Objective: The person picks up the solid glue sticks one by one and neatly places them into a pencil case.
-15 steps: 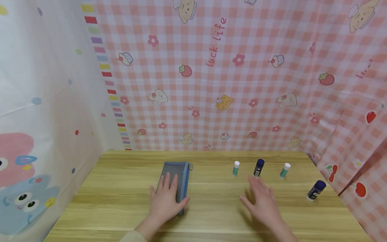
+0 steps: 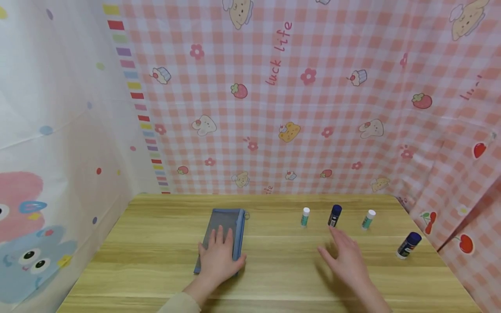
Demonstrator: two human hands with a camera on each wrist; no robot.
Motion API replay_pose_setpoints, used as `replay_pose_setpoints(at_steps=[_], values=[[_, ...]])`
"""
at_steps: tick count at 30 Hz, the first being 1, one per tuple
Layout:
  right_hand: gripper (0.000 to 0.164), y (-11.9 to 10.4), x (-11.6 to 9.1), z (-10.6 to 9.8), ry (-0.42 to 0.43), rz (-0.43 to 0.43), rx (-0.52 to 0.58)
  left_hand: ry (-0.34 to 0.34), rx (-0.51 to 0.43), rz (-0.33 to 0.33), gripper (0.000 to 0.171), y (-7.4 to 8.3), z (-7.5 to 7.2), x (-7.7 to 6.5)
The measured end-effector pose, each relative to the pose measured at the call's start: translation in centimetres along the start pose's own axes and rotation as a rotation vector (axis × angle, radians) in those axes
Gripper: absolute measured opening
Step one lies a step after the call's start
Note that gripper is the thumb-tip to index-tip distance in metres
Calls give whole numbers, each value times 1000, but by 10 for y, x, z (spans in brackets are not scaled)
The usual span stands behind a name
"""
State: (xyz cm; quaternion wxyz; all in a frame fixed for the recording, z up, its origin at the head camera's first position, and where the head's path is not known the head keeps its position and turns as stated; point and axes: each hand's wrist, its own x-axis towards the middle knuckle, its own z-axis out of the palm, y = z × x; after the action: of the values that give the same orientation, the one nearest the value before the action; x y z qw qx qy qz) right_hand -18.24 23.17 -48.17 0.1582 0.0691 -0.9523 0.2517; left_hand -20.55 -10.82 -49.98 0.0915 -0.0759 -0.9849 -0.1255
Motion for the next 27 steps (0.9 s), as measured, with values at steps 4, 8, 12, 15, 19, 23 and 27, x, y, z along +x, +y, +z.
replay_pose_setpoints(at_steps=[4,8,12,15,19,23,27], values=[[66,4,2,-2,12,5,8,-20,-13,-15,82,1,2,2],[67,10,3,-3,3,33,4,-38,-17,-28,81,3,4,3],[68,13,4,-5,-16,65,3,-74,-15,-47,80,3,5,5],[68,14,4,-6,-26,80,7,-99,-20,-58,79,3,6,5],[68,17,4,-6,-31,91,6,-127,-42,-67,77,2,6,5],[68,20,5,-7,-25,92,3,-143,-67,-76,70,2,6,5],[68,22,6,-8,-20,99,6,-141,-91,-75,59,2,6,5]])
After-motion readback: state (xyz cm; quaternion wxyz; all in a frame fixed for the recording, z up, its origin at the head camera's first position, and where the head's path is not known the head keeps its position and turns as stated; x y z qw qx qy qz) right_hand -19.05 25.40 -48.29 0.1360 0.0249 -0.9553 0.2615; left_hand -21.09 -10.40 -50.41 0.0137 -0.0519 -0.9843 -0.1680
